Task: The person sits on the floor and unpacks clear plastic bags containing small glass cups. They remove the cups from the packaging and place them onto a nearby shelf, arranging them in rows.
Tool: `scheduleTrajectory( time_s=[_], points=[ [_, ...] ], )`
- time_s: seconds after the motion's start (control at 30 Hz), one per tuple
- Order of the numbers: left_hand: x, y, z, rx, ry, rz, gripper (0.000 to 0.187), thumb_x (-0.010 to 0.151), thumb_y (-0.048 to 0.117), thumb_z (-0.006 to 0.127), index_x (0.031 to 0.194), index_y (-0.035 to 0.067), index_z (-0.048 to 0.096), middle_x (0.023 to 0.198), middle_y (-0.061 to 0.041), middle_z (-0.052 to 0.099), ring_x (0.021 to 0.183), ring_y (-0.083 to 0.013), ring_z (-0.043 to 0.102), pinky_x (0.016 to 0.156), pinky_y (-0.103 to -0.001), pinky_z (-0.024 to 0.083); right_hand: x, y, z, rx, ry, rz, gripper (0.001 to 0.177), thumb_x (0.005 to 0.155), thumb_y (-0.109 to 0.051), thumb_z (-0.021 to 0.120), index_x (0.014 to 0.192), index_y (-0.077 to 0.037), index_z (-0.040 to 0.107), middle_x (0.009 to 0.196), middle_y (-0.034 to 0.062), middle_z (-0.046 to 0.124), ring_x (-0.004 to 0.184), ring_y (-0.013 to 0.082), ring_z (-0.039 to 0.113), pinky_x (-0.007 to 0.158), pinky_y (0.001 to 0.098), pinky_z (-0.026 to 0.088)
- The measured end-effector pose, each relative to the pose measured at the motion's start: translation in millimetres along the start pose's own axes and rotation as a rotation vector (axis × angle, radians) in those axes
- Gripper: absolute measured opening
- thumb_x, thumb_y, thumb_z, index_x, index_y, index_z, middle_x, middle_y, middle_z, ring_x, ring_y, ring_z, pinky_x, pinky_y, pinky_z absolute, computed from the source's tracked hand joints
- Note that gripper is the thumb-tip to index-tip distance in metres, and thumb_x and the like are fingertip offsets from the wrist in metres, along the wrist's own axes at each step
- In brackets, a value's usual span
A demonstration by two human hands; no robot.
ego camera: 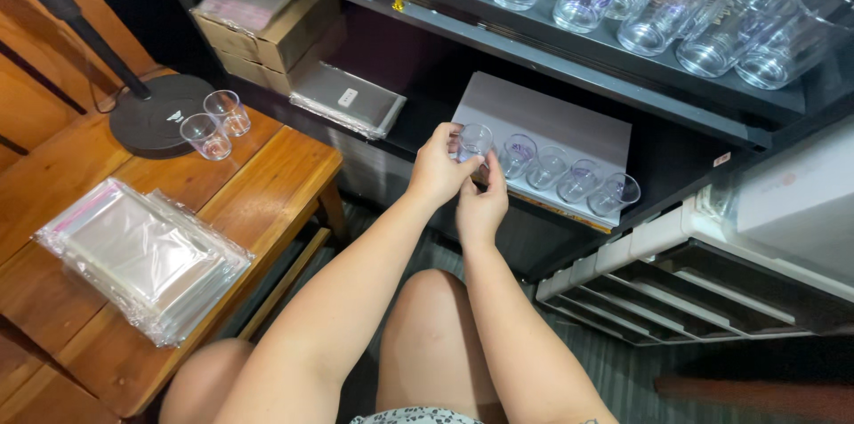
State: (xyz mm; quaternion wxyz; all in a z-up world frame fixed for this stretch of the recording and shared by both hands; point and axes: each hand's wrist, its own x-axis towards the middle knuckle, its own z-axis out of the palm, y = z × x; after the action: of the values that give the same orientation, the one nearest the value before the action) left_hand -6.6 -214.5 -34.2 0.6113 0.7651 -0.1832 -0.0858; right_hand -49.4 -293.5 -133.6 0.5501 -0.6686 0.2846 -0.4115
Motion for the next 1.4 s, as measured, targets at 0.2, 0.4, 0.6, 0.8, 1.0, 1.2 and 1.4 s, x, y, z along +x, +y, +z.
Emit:
scheduleTrajectory(
  time_s=[0.2,0.4,0.6,0.8,1.0,1.2,1.4],
  points=[
    [18.7,-17.0,13.7,0.034,-0.017,-0.012,0.062,0.077,0.016,0.087,0.132,0.005,0.059,0.124,-0.024,0.067,0.120,-0.0341,0.067,0.093,-0.031,0.065,0.1,5.7,2.5,0.118,0.018,0.075,0.067,0.086,-0.007,0.085,0.147,-0.010,0.057,0.135,0.0220,0.064,0.128,0.0325,0.062,0.094,0.0361,0.063],
    [24.0,-21.6,19.9,0.116,-0.026,-0.006,0.064,0.078,0.023,0.086,0.134,0.009,0.058,0.123,-0.017,0.067,0.119,-0.0298,0.069,0.094,-0.034,0.065,-3.5,-2.9,-2.6,0.167,-0.007,0.058,0.069,0.086,0.003,0.078,0.149,-0.006,0.053,0.149,0.0234,0.051,0.138,0.0380,0.053,0.099,0.0407,0.062],
    [29.0,-26.1,30.8,0.126,-0.015,0.011,0.062,0.079,0.023,0.086,0.133,0.008,0.059,0.120,-0.017,0.067,0.117,-0.0312,0.070,0.091,-0.035,0.065,-6.1,-10.8,-3.6,0.100,0.004,0.044,0.067,0.086,0.006,0.075,0.148,-0.005,0.053,0.147,0.0188,0.048,0.139,0.0397,0.051,0.099,0.0418,0.062],
    [27.3,-23.3,31.7,0.122,-0.004,0.009,0.063,0.078,0.023,0.086,0.133,0.006,0.059,0.121,-0.016,0.066,0.116,-0.0306,0.070,0.090,-0.033,0.066,-10.3,-18.7,-4.9,0.033,0.029,0.027,0.062,0.085,0.005,0.075,0.143,-0.006,0.059,0.142,0.0163,0.052,0.133,0.0389,0.056,0.094,0.0416,0.064],
    [20.2,-33.4,23.8,0.017,0.031,0.020,0.067,0.075,0.010,0.087,0.135,-0.003,0.058,0.126,-0.026,0.062,0.120,-0.0407,0.066,0.092,-0.034,0.065,-10.6,-0.4,0.3,0.133,0.091,-0.031,0.062,0.080,0.007,0.080,0.139,-0.001,0.061,0.134,0.0203,0.053,0.123,0.0383,0.063,0.090,0.0432,0.064],
    [-2.7,-63.7,-9.4,0.086,0.109,-0.117,0.046,0.083,0.020,0.083,0.125,0.007,0.067,0.120,-0.011,0.071,0.113,-0.0208,0.072,0.092,-0.029,0.063,-15.6,2.1,2.0,-0.023,0.086,-0.070,0.023,0.081,-0.004,0.084,0.100,-0.013,0.074,0.089,0.0012,0.063,0.077,0.0124,0.070,0.064,0.0211,0.059],
    [-20.7,-105.5,-71.1,0.013,0.161,-0.090,0.025,0.086,0.018,0.081,0.110,0.012,0.075,0.106,-0.008,0.078,0.098,-0.0151,0.077,0.085,-0.029,0.062,-41.3,-35.4,27.3,0.155,-0.119,0.045,0.016,0.087,0.000,0.079,0.098,-0.010,0.073,0.079,-0.0035,0.063,0.074,0.0033,0.061,0.065,0.0140,0.053]
  ],
)
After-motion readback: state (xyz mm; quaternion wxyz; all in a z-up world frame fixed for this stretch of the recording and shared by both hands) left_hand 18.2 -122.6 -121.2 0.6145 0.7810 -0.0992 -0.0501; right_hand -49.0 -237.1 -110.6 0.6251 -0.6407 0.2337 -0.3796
